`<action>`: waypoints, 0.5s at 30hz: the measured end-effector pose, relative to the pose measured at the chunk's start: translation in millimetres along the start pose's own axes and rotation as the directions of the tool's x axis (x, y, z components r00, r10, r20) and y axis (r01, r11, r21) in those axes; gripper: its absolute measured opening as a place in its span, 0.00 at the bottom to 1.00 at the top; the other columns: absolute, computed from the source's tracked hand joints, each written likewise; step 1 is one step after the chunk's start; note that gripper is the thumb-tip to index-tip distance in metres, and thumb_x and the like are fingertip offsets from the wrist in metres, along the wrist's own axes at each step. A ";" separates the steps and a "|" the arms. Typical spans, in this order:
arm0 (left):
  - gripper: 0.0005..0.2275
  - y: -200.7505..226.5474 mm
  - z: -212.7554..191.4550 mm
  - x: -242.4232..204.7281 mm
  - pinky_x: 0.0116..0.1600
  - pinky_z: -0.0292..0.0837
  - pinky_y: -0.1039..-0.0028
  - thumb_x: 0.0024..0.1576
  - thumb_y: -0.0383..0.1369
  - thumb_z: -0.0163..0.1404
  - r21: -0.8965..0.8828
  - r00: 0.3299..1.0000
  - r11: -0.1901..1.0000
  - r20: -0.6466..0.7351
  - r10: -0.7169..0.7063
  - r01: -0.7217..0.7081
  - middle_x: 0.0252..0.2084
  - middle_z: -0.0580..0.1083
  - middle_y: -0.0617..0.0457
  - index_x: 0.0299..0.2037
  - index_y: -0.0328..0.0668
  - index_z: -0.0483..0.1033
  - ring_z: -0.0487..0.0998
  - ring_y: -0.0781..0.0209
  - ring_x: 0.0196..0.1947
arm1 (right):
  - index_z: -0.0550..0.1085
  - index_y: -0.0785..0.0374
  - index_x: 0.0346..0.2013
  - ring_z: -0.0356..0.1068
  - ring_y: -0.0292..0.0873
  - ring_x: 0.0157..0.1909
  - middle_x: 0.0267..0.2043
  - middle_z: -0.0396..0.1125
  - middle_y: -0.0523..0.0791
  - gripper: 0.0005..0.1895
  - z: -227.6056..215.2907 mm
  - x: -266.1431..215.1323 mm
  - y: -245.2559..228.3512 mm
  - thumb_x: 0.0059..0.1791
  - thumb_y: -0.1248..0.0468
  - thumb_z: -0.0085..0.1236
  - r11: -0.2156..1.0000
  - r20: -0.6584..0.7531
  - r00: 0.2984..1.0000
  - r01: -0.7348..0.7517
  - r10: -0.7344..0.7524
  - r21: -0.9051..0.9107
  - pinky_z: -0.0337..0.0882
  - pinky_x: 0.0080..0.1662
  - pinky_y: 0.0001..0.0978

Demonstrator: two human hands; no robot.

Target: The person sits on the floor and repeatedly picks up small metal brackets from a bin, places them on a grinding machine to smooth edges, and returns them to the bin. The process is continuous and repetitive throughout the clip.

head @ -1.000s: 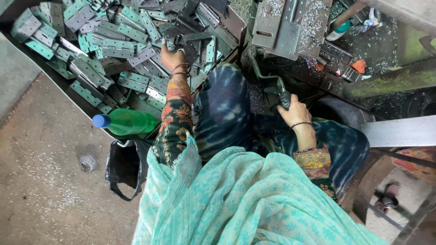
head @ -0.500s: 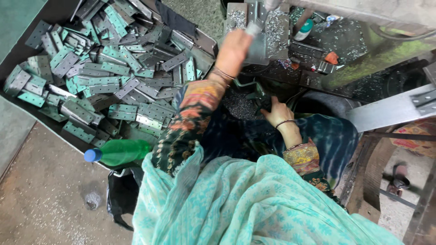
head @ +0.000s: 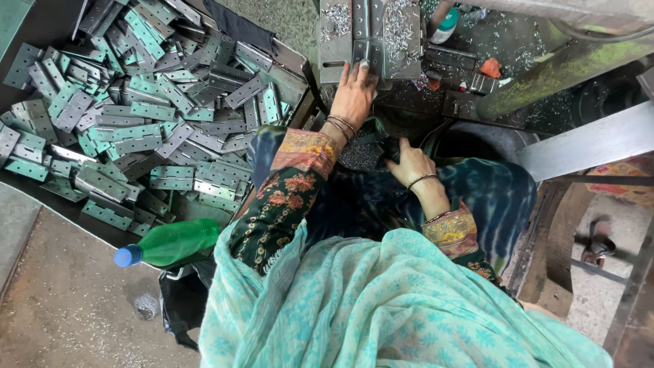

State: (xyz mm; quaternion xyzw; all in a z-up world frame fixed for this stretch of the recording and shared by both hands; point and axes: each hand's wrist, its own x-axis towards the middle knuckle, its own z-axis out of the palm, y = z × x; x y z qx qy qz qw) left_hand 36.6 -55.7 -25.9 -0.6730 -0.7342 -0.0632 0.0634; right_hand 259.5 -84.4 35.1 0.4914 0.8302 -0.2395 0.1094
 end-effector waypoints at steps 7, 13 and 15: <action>0.21 -6.7 13.7 15.6 0.74 0.38 0.42 0.63 0.33 0.41 0.013 0.994 0.995 0.038 0.100 -0.101 0.68 0.63 0.42 0.68 0.40 0.67 0.64 0.38 0.68 | 0.60 0.68 0.66 0.74 0.64 0.49 0.45 0.73 0.63 0.41 -5.0 -0.8 -6.1 0.46 0.49 0.62 1.000 0.028 1.000 -0.009 0.010 -0.024 0.74 0.49 0.55; 0.19 -19.4 16.0 40.4 0.75 0.39 0.41 0.64 0.33 0.40 -0.036 0.998 0.998 0.027 0.058 -0.057 0.68 0.64 0.46 0.66 0.41 0.68 0.63 0.41 0.70 | 0.61 0.67 0.65 0.74 0.64 0.48 0.44 0.73 0.62 0.39 -1.5 0.1 -4.6 0.46 0.50 0.62 1.000 -0.003 1.000 -0.013 0.013 -0.028 0.75 0.48 0.55; 0.20 -18.0 18.5 40.4 0.73 0.40 0.42 0.64 0.34 0.41 -0.117 0.998 0.992 -0.038 0.046 -0.050 0.66 0.65 0.44 0.66 0.39 0.69 0.63 0.39 0.69 | 0.62 0.67 0.64 0.75 0.64 0.47 0.43 0.74 0.62 0.38 8.6 1.5 4.1 0.46 0.50 0.62 1.000 -0.016 1.000 -0.013 0.012 -0.026 0.75 0.47 0.55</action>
